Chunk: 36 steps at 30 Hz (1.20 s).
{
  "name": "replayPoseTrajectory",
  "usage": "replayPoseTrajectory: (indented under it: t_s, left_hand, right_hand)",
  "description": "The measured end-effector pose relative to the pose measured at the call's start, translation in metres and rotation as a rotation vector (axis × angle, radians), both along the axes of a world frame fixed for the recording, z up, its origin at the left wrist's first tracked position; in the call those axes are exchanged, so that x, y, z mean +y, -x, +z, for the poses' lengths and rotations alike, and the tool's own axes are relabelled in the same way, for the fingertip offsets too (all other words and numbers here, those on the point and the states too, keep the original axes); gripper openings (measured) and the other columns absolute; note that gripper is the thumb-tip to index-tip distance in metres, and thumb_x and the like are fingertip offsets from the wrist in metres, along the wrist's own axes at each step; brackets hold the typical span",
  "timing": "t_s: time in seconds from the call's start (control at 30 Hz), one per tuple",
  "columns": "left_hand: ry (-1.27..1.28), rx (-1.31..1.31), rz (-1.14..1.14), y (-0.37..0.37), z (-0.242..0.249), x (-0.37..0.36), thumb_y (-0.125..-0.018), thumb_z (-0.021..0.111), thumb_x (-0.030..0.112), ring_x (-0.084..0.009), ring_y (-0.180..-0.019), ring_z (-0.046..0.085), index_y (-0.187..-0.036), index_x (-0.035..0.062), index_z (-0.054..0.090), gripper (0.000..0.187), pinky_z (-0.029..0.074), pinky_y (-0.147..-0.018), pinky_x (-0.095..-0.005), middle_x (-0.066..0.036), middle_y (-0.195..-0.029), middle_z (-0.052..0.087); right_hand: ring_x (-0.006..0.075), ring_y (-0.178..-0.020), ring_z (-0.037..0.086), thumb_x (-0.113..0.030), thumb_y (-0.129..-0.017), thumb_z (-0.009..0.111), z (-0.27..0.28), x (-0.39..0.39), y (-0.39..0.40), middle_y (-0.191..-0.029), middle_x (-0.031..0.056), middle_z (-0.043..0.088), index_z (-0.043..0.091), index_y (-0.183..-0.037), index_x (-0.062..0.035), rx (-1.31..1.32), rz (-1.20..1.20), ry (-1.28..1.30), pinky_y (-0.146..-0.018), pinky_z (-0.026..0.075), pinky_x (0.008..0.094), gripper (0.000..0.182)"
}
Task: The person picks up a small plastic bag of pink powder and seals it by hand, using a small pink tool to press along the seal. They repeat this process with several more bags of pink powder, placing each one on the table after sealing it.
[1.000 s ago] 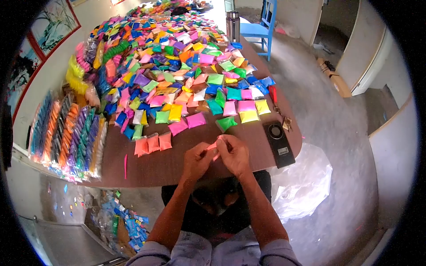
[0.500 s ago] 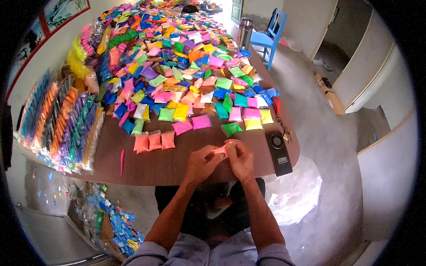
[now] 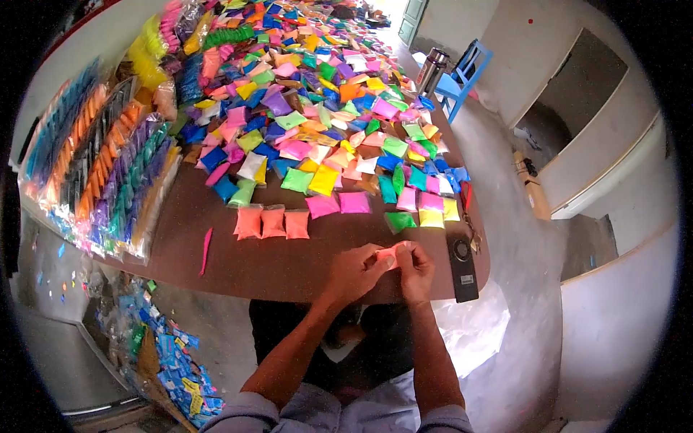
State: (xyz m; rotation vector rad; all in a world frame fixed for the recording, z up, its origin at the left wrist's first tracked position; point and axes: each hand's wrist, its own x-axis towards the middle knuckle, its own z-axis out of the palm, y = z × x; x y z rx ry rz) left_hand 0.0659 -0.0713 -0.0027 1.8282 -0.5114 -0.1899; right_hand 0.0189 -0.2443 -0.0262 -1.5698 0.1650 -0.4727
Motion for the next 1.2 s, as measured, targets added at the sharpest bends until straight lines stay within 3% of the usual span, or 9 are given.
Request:
replayPoseTrajectory:
  t_s: [0.2, 0.37, 0.47, 0.53, 0.63, 0.7, 1.07, 1.13, 1.2]
  left_hand:
    - [0.057, -0.016, 0.013, -0.001, -0.009, 0.000, -0.097, 0.069, 0.039, -0.0329, -0.076, 0.072, -0.109, 0.0050, 0.073, 0.036, 0.053, -0.067, -0.0431, -0.017, -0.087, 0.073]
    - [0.028, -0.064, -0.004, -0.001, -0.005, -0.003, -0.098, 0.068, 0.040, -0.0354, -0.080, 0.072, -0.105, 0.0037, 0.071, 0.037, 0.053, -0.069, -0.0453, -0.018, -0.088, 0.072]
    - [0.138, -0.070, 0.072, 0.002, 0.001, -0.002, -0.097, 0.068, 0.041, -0.0377, -0.081, 0.072, -0.102, 0.0030, 0.070, 0.038, 0.054, -0.069, -0.0462, -0.019, -0.086, 0.072]
    - [0.024, -0.085, 0.023, 0.001, 0.005, 0.003, -0.097, 0.068, 0.041, -0.0395, -0.081, 0.071, -0.102, 0.0045, 0.071, 0.037, 0.054, -0.069, -0.0473, -0.019, -0.087, 0.072]
    - [0.077, -0.087, 0.006, -0.003, -0.011, -0.002, -0.098, 0.066, 0.039, -0.0401, -0.083, 0.071, -0.102, 0.0069, 0.072, 0.033, 0.054, -0.070, -0.0490, -0.019, -0.088, 0.073]
    - [0.064, -0.100, 0.016, -0.001, -0.015, -0.002, -0.098, 0.066, 0.038, -0.0404, -0.083, 0.071, -0.101, 0.0070, 0.071, 0.032, 0.053, -0.070, -0.0496, -0.019, -0.089, 0.073]
    - [0.110, -0.018, 0.016, 0.000, 0.000, 0.007, -0.095, 0.069, 0.041, -0.0400, -0.085, 0.072, -0.105, 0.0044, 0.072, 0.038, 0.054, -0.072, -0.0487, -0.021, -0.093, 0.073]
    - [0.062, -0.050, -0.035, -0.003, -0.007, 0.008, -0.094, 0.068, 0.037, -0.0417, -0.084, 0.071, -0.099, 0.0042, 0.072, 0.033, 0.055, -0.072, -0.0498, -0.021, -0.089, 0.073]
    - [0.075, -0.049, -0.015, -0.002, -0.012, 0.008, -0.094, 0.070, 0.036, -0.0374, -0.080, 0.072, -0.100, 0.0036, 0.072, 0.033, 0.055, -0.071, -0.0471, -0.020, -0.086, 0.073]
  right_hand:
    - [0.0074, -0.089, 0.058, -0.019, -0.108, 0.064, 0.010, 0.006, 0.000, -0.096, -0.0014, 0.067, 0.072, -0.104, -0.0011, 0.069, -0.023, 0.154, -0.080, 0.049, 0.0260, 0.020]
    - [0.0079, -0.090, 0.059, -0.018, -0.108, 0.064, -0.002, -0.003, 0.002, -0.095, -0.0014, 0.067, 0.071, -0.105, -0.0008, 0.031, -0.037, 0.095, -0.080, 0.049, 0.0252, 0.019]
    - [0.0080, -0.089, 0.059, -0.018, -0.108, 0.064, -0.009, -0.007, 0.001, -0.095, -0.0017, 0.066, 0.071, -0.105, -0.0009, 0.001, -0.024, 0.096, -0.079, 0.048, 0.0247, 0.019]
    - [0.0079, -0.089, 0.058, -0.018, -0.108, 0.063, -0.005, -0.005, 0.000, -0.095, -0.0018, 0.066, 0.071, -0.104, -0.0010, -0.008, -0.013, 0.144, -0.079, 0.048, 0.0244, 0.019]
    - [0.0077, -0.088, 0.058, -0.018, -0.108, 0.062, 0.010, 0.002, 0.004, -0.096, -0.0011, 0.066, 0.071, -0.104, -0.0008, 0.109, -0.008, 0.133, -0.078, 0.048, 0.0243, 0.019]
    - [0.0071, -0.086, 0.057, -0.019, -0.109, 0.062, 0.019, 0.008, 0.003, -0.095, -0.0014, 0.065, 0.071, -0.103, -0.0012, 0.139, -0.026, 0.329, -0.076, 0.047, 0.0246, 0.021]
    - [0.0058, -0.084, 0.055, -0.011, -0.107, 0.062, -0.006, -0.008, 0.005, -0.092, -0.0034, 0.064, 0.069, -0.093, -0.0028, 0.002, 0.036, 0.084, -0.073, 0.047, 0.0241, 0.018]
    - [0.0064, -0.085, 0.056, -0.009, -0.107, 0.062, -0.009, -0.008, 0.003, -0.095, -0.0024, 0.065, 0.070, -0.096, -0.0025, -0.040, 0.067, 0.066, -0.074, 0.047, 0.0243, 0.015]
    - [0.0080, -0.085, 0.057, -0.019, -0.109, 0.059, -0.008, -0.005, 0.003, -0.097, -0.0013, 0.067, 0.073, -0.102, -0.0017, -0.016, 0.033, 0.148, -0.076, 0.048, 0.0256, 0.023]
